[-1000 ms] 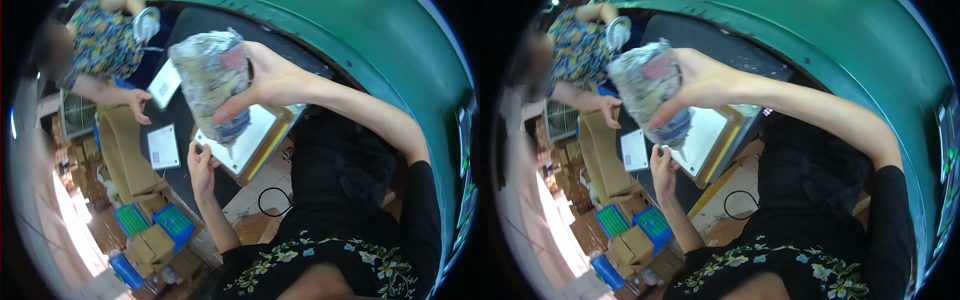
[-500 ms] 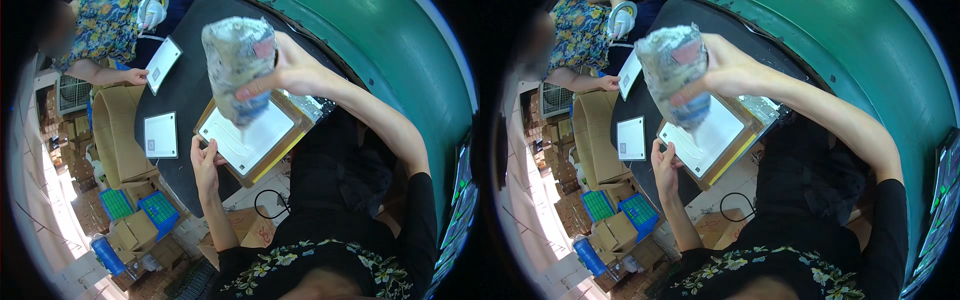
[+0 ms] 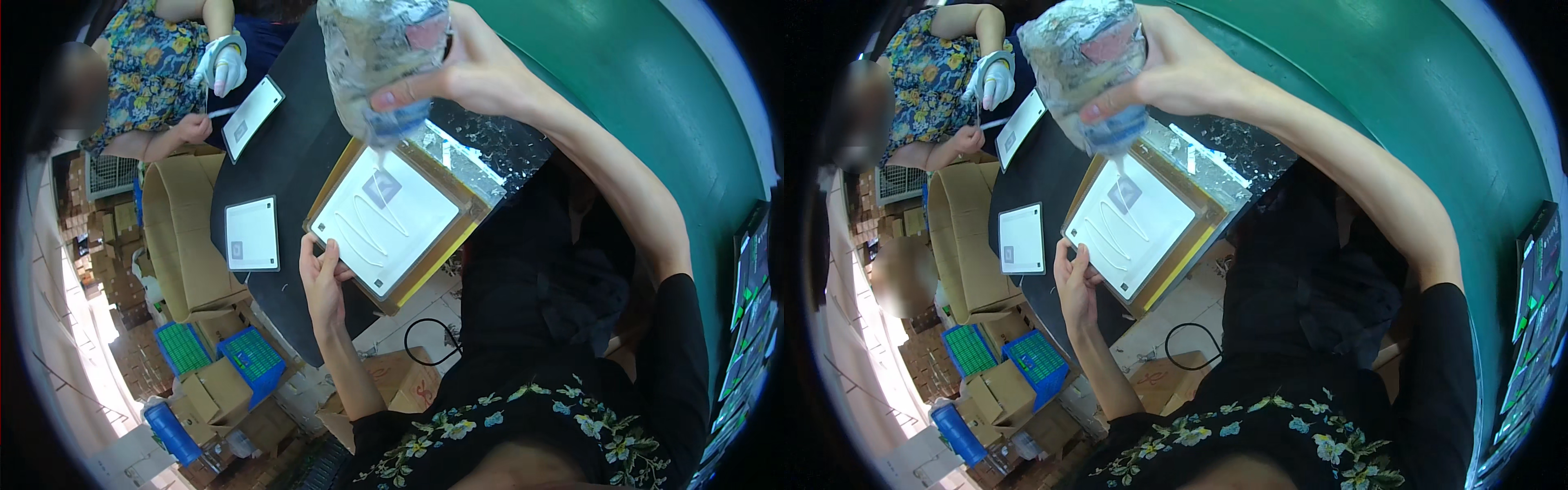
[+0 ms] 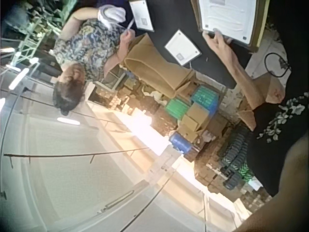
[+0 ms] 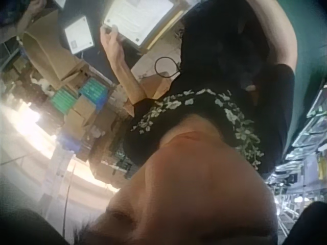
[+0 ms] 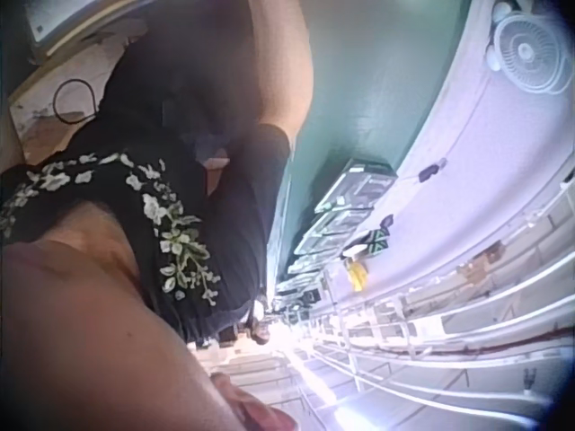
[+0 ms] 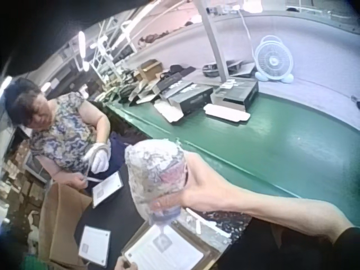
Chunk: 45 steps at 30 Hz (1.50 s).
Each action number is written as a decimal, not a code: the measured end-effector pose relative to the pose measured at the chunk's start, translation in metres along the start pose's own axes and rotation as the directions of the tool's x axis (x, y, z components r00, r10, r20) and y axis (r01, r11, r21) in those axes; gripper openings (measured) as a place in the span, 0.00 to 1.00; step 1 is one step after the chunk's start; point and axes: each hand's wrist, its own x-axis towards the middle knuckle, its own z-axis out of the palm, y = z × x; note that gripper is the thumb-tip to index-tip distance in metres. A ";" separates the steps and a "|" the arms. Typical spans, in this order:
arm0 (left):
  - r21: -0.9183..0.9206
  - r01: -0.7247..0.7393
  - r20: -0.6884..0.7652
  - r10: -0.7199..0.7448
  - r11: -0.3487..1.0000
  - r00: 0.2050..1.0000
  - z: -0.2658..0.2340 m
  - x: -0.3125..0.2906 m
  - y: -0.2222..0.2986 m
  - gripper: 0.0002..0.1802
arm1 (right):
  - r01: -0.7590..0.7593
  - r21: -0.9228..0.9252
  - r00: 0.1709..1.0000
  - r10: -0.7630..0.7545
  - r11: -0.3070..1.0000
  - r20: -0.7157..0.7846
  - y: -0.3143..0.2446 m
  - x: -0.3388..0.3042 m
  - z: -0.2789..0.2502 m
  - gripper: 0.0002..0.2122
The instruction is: Apply adhesive sealant from a dispenser to a plastic component and pack the component and the gaming mouse into a retail box.
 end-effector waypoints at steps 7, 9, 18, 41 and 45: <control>-0.059 -0.029 0.027 0.030 0.998 0.999 -0.003 -0.012 0.008 0.21 | -0.183 -0.021 0.982 0.184 0.983 0.048 -0.039 -0.014 -0.009 0.30; -0.045 -0.031 0.054 0.033 0.999 0.998 -0.002 -0.015 0.010 0.25 | -0.216 0.115 0.969 0.228 0.969 -0.100 -0.026 -0.008 -0.021 0.37; -0.289 -0.272 0.044 0.297 0.918 0.954 -0.012 -0.033 -0.011 0.35 | -0.524 -0.734 0.756 0.633 0.431 -0.168 0.055 -0.016 -0.024 0.49; -0.449 0.167 0.560 0.131 0.878 0.818 0.180 -0.060 -0.004 0.38 | -0.154 -0.972 0.969 0.165 -0.175 -0.183 -0.044 -0.116 -0.208 0.17; -0.424 0.153 0.602 0.151 0.893 0.784 0.203 -0.071 -0.005 0.36 | -0.050 -0.941 0.998 0.005 -0.335 -0.055 -0.014 -0.080 -0.243 0.11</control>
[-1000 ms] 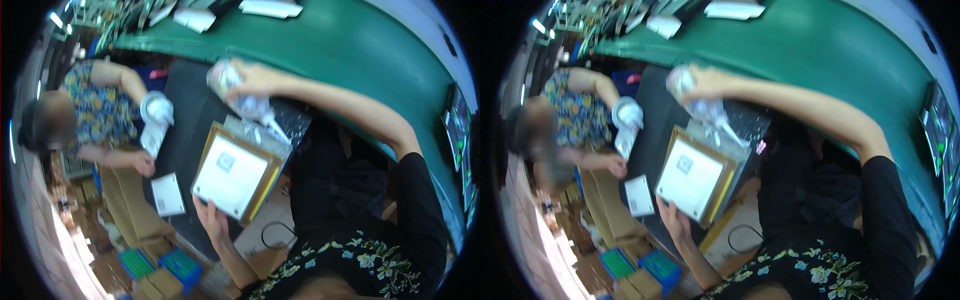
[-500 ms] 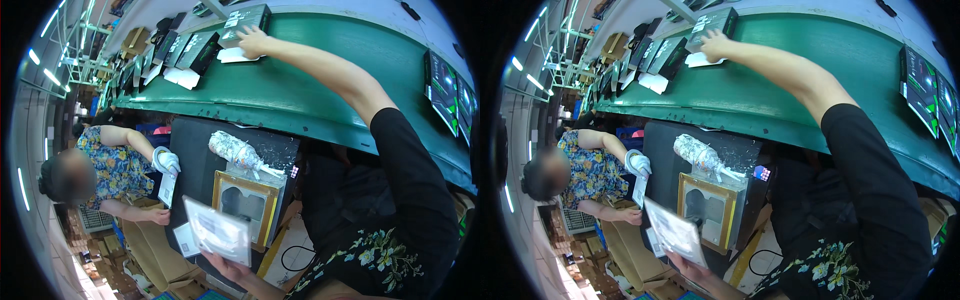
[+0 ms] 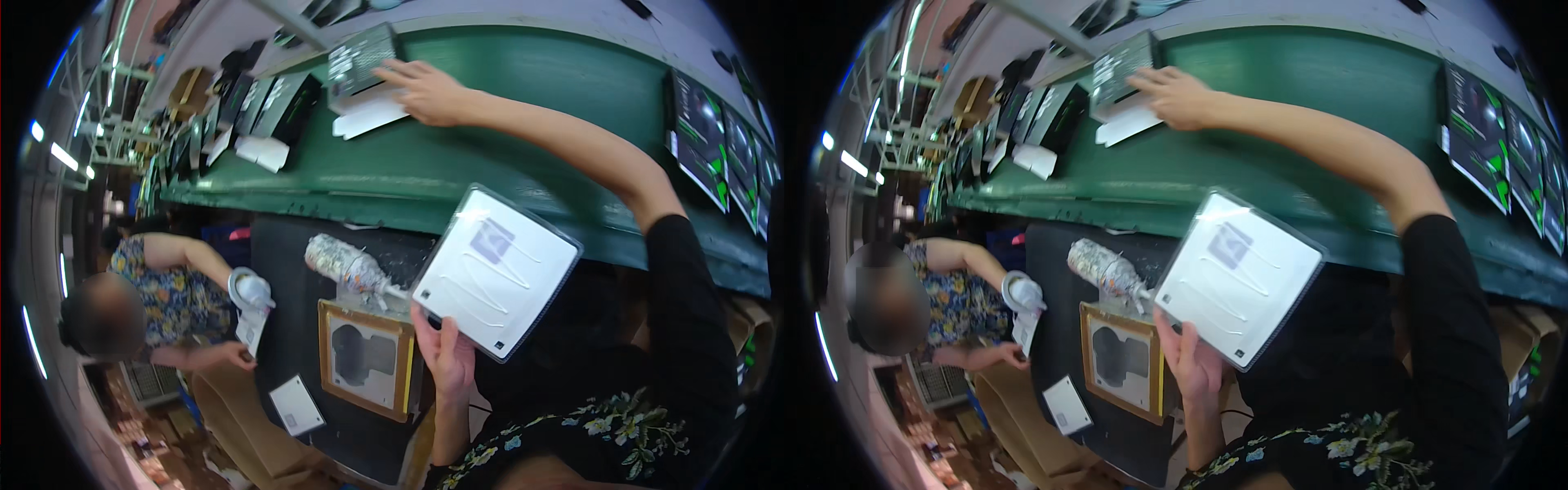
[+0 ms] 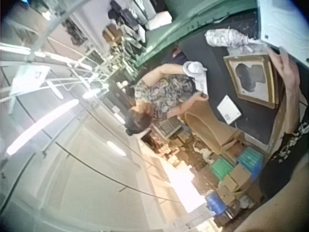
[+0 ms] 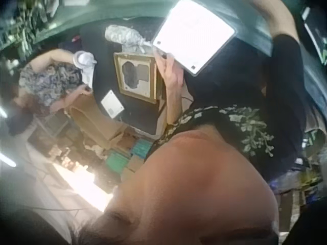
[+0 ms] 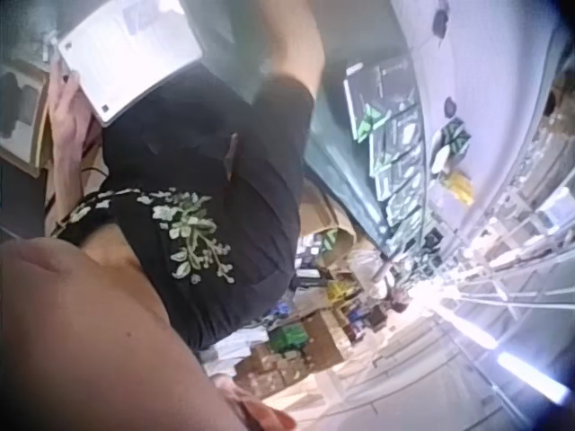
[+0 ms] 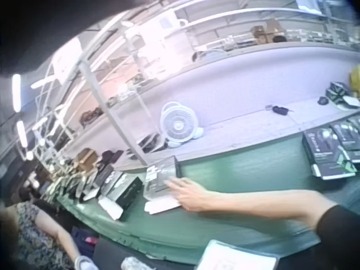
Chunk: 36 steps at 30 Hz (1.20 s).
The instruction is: Apply adhesive sealant from a dispenser to a plastic component and pack the component and the gaming mouse into a retail box.
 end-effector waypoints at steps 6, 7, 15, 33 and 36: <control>-0.018 -0.108 -0.033 0.108 0.994 0.994 0.013 0.001 0.003 0.36 | -0.106 -0.092 0.994 0.106 0.990 -0.007 0.039 0.003 0.026 0.12; -0.022 -0.114 -0.045 0.113 0.993 0.993 0.011 0.003 0.002 0.36 | -0.103 -0.087 0.995 0.101 0.991 -0.023 0.035 -0.002 0.020 0.13; -0.017 -0.090 -0.053 0.089 0.996 0.995 0.017 0.040 -0.004 0.35 | -0.175 -0.096 0.957 0.192 0.980 0.218 -0.050 -0.145 -0.157 0.17; 0.176 -0.001 0.081 -0.013 0.984 0.997 0.005 0.110 -0.002 0.33 | -0.674 0.066 0.735 0.677 0.735 -0.028 0.046 -0.181 -0.090 0.25; 0.177 0.041 -0.001 -0.041 0.983 0.999 0.035 0.124 -0.013 0.32 | -0.702 0.065 0.710 0.704 0.709 -0.010 0.046 -0.184 -0.090 0.26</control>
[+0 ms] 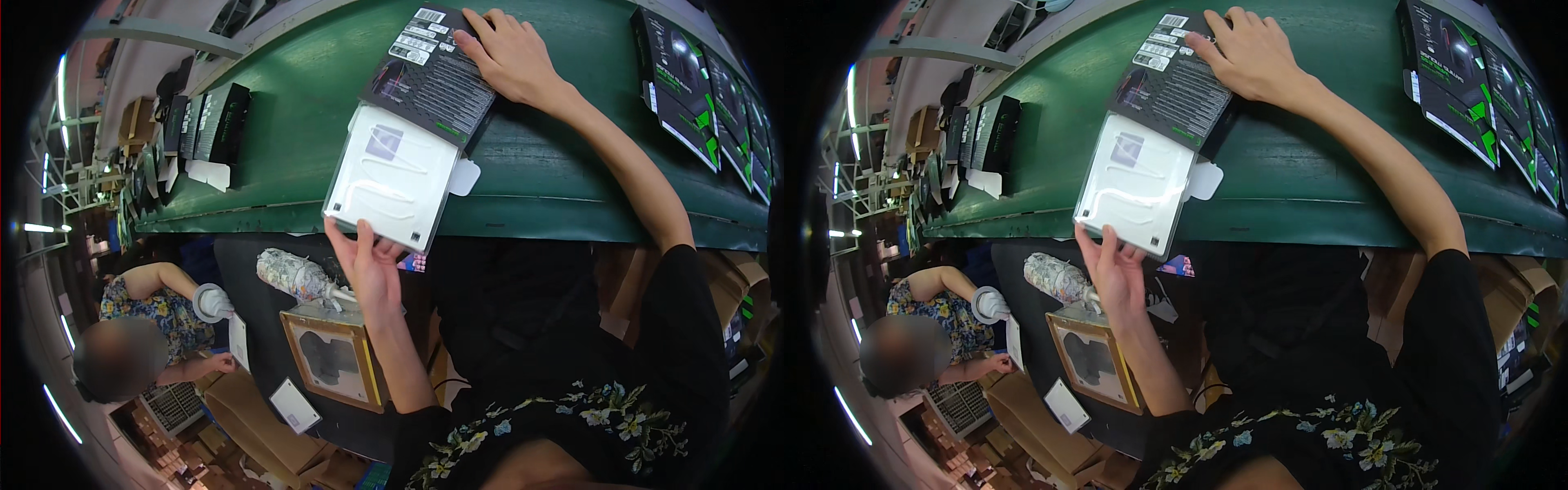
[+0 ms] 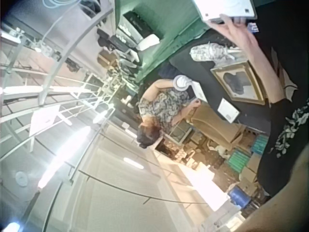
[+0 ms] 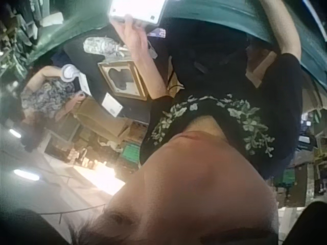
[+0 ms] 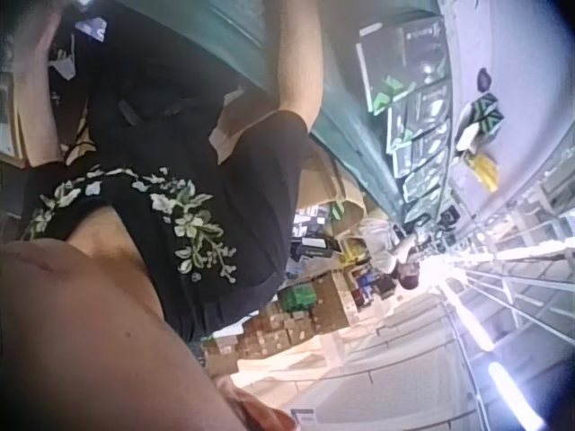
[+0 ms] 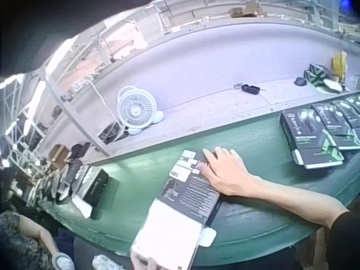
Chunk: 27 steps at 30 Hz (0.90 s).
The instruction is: Apply adhesive sealant from a dispenser to a plastic component and pack the component and the gaming mouse into a retail box.
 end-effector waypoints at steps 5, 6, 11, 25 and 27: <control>-0.170 0.034 0.331 0.025 0.985 0.943 -0.020 0.022 -0.005 0.31 | 0.004 0.019 0.997 -0.003 1.000 -0.080 0.010 0.004 0.004 0.26; -0.167 0.034 0.333 0.023 0.985 0.943 -0.020 0.025 -0.005 0.31 | 0.024 0.015 1.000 -0.024 1.000 -0.005 0.012 0.008 0.001 0.27; 0.145 0.083 0.095 -0.097 0.986 0.991 0.061 0.048 -0.005 0.28 | 0.001 0.082 0.990 -0.013 0.997 0.143 0.012 0.027 -0.014 0.27; -0.415 0.205 0.392 -0.029 0.886 0.920 0.127 0.065 -0.056 0.23 | -0.341 0.478 0.938 0.259 0.810 0.230 0.012 0.038 -0.026 0.31; -0.363 0.090 0.508 0.116 0.927 0.854 0.133 0.052 -0.045 0.25 | -0.294 0.680 0.954 0.244 0.672 0.172 0.025 0.051 -0.031 0.23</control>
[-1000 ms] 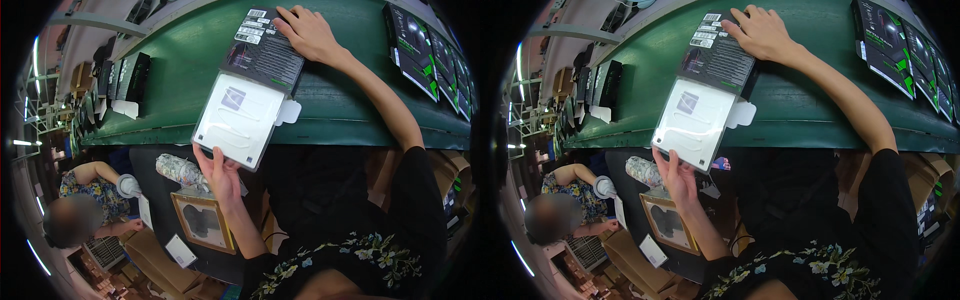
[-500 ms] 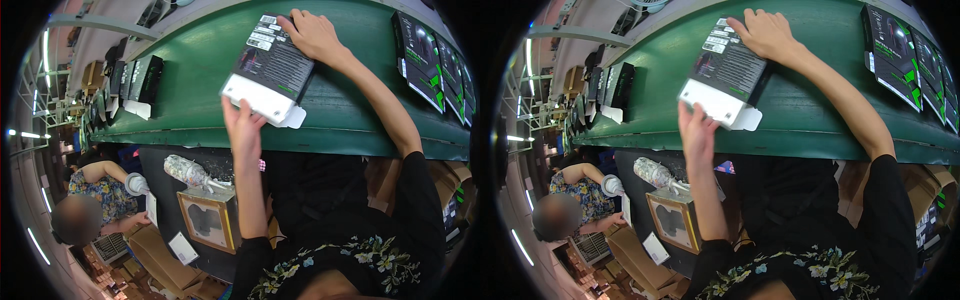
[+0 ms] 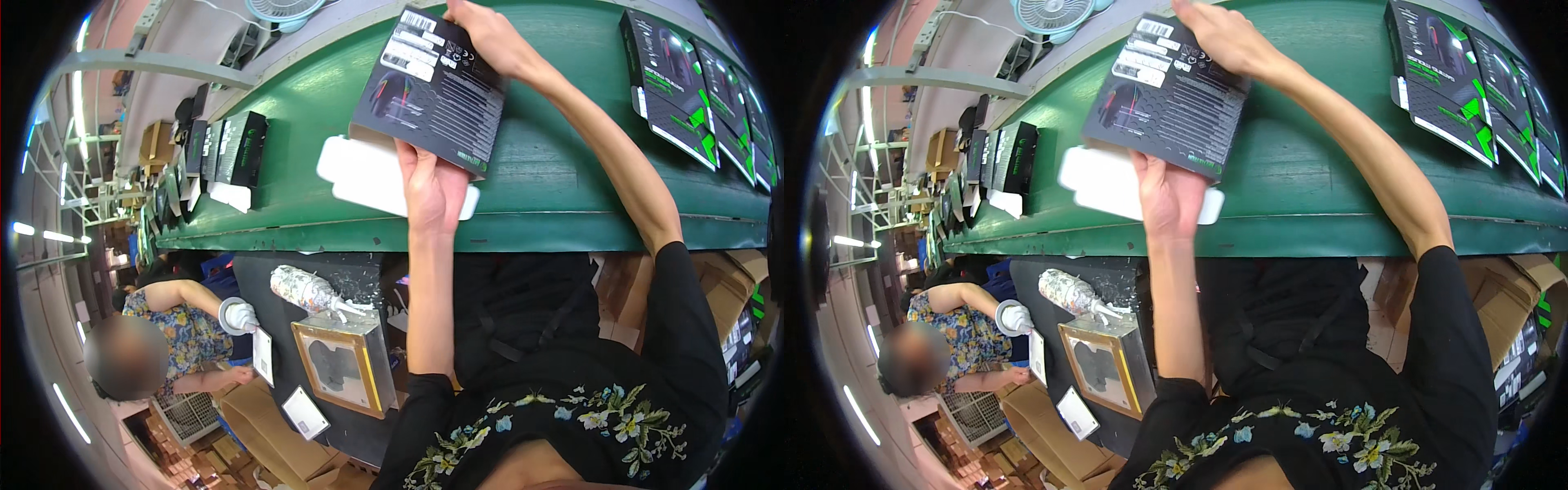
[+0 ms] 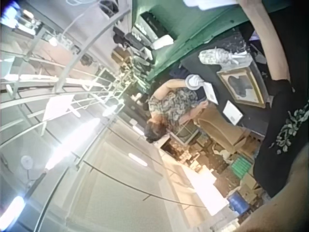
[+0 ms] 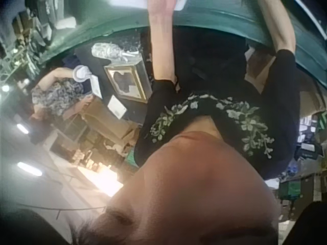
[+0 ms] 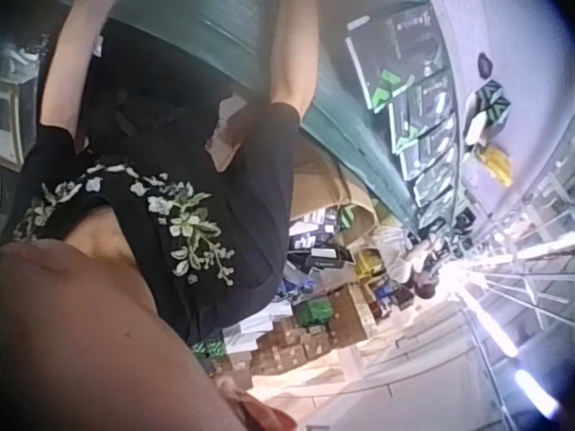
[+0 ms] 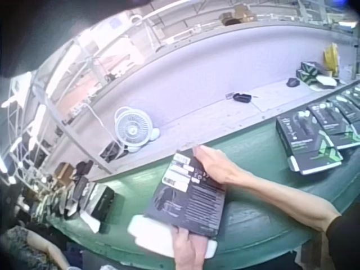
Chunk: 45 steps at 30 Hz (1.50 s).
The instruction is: Apply adhesive sealant from a dispenser to a plastic component and pack the component and the gaming mouse into a retail box.
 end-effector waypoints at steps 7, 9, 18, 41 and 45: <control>0.907 -0.406 0.414 -0.062 0.111 0.908 0.002 -0.014 0.021 0.23 | -0.256 0.490 0.952 0.128 0.834 0.279 -0.018 0.008 -0.028 0.41; 0.997 0.012 0.004 -0.213 0.071 0.977 -0.051 -0.035 0.023 0.25 | -0.293 0.452 0.907 0.094 0.843 0.411 0.007 0.028 -0.037 0.41; 0.962 -0.262 0.244 -0.188 -0.077 0.951 -0.014 0.003 -0.058 0.37 | -0.190 0.031 0.918 0.166 0.981 0.361 0.034 0.005 -0.050 0.40; 0.994 -0.056 0.096 -0.539 0.091 0.837 0.035 -0.027 -0.056 0.33 | 0.433 -0.405 0.868 -0.251 0.805 0.429 -0.081 -0.069 -0.029 0.24; 0.814 0.122 0.125 -0.377 0.568 0.918 0.019 -0.139 -0.005 0.28 | 0.538 -0.642 0.802 -0.096 0.546 0.590 -0.055 -0.083 0.021 0.23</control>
